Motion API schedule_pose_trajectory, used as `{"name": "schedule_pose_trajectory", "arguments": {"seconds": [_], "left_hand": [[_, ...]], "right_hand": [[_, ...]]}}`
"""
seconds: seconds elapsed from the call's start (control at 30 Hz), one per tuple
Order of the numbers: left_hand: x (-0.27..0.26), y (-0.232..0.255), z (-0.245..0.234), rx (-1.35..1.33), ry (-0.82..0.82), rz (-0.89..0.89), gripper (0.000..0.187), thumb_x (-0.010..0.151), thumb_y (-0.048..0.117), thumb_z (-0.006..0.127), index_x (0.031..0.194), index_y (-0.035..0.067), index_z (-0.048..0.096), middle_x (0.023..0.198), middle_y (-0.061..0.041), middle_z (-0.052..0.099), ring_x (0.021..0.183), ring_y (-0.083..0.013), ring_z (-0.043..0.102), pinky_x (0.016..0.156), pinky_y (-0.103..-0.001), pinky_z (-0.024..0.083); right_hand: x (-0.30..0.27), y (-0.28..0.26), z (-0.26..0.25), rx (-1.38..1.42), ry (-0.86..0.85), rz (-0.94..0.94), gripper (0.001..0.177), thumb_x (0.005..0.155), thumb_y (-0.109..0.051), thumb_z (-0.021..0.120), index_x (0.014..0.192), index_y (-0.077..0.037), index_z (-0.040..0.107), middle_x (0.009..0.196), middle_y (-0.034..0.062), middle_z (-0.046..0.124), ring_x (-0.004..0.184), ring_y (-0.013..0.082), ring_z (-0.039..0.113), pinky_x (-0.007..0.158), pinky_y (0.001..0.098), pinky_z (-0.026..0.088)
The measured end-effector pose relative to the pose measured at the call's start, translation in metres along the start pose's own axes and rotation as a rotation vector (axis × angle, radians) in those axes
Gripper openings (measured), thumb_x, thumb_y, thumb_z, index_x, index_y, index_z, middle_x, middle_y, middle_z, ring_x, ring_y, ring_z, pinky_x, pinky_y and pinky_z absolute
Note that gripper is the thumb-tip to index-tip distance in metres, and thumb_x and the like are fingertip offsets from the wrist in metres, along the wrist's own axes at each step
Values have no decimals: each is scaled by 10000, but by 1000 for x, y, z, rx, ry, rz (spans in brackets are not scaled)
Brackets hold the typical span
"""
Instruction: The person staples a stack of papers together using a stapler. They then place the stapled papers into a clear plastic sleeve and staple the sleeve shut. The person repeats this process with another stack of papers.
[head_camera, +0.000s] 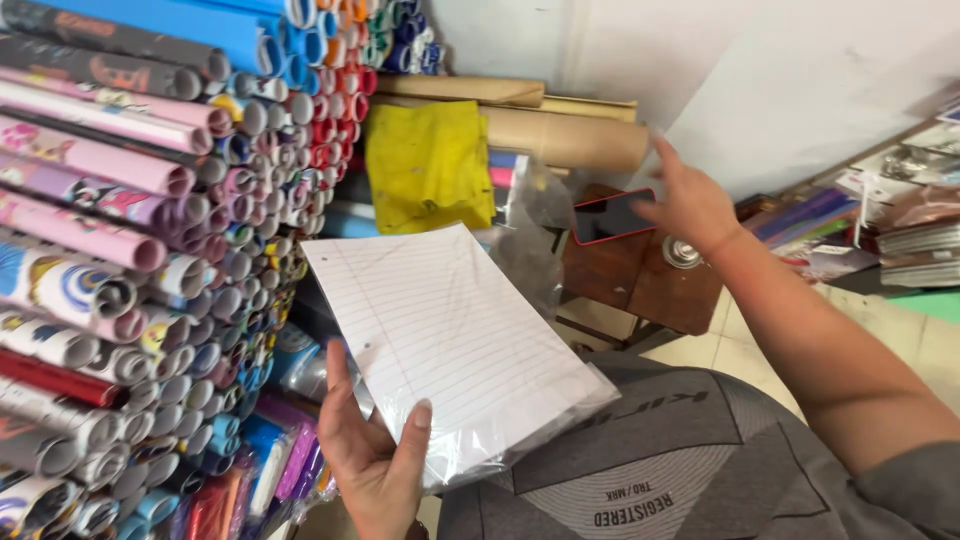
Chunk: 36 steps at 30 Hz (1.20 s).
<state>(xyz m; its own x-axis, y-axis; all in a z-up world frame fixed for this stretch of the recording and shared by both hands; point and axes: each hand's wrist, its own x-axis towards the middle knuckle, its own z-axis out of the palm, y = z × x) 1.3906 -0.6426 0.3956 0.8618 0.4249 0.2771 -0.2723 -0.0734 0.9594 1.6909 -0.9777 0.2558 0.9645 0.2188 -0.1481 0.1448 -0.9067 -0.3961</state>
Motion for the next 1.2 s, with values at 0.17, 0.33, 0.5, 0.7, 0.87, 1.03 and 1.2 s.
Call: {"name": "schedule_pose_trajectory", "arguments": {"seconds": [0.17,0.33,0.5,0.7,0.87,1.03,1.2], "left_hand": [[8,-2,12,-13,-24,-18,707,889,-102,640,1466,195,356,1737,-238,104,1611,-330,174,1193,-482,390],[1,0,5,-1,-19,9,717,884,-123,642,1474,159,349,1732,-256,101,1603,-343,193,1174,-453,429],[-13,2,-8,-13,19,3,723,887,-123,643,1486,160,353,1721,-248,141,1637,-342,97,1222,-494,356],[-30,-6,-25,-21,78,-41,697,880,-97,666,1469,135,374,1722,-235,155,1607,-308,173,1172,-441,398],[-29,3,-36,-26,89,-50,686,885,-85,669,1456,170,387,1723,-230,151,1611,-323,162,1175,-454,396],[-21,-8,-39,-59,4,13,710,899,-108,656,1491,144,355,1716,-263,131,1616,-336,142,1206,-467,380],[9,-26,-8,-160,-153,24,662,904,-106,667,1453,151,400,1718,-272,101,1569,-341,263,1158,-431,444]], "right_hand": [[-40,91,77,-143,-138,226,1292,708,-433,873,1680,-161,67,1366,270,518,1122,501,620,904,599,515],[-42,55,54,-199,-269,264,1264,754,-374,852,1690,-218,17,1385,288,503,1134,516,645,901,618,528],[-32,-89,-51,211,15,-73,1162,737,-324,862,1646,-152,159,1347,111,632,1242,358,585,938,516,466],[50,-219,2,257,273,-520,1084,821,-338,947,1609,-135,229,1412,228,575,1157,390,654,879,514,553],[80,-249,77,186,206,-739,1135,839,-266,915,1634,-90,123,1381,261,539,1201,385,581,970,427,568],[31,-198,58,402,37,-698,1102,905,-333,830,1639,-109,39,1661,238,328,1502,387,385,1210,442,342],[-54,-89,127,908,-101,-108,609,1017,-384,525,1540,-108,381,1642,86,333,1519,180,287,1258,354,193]]}}
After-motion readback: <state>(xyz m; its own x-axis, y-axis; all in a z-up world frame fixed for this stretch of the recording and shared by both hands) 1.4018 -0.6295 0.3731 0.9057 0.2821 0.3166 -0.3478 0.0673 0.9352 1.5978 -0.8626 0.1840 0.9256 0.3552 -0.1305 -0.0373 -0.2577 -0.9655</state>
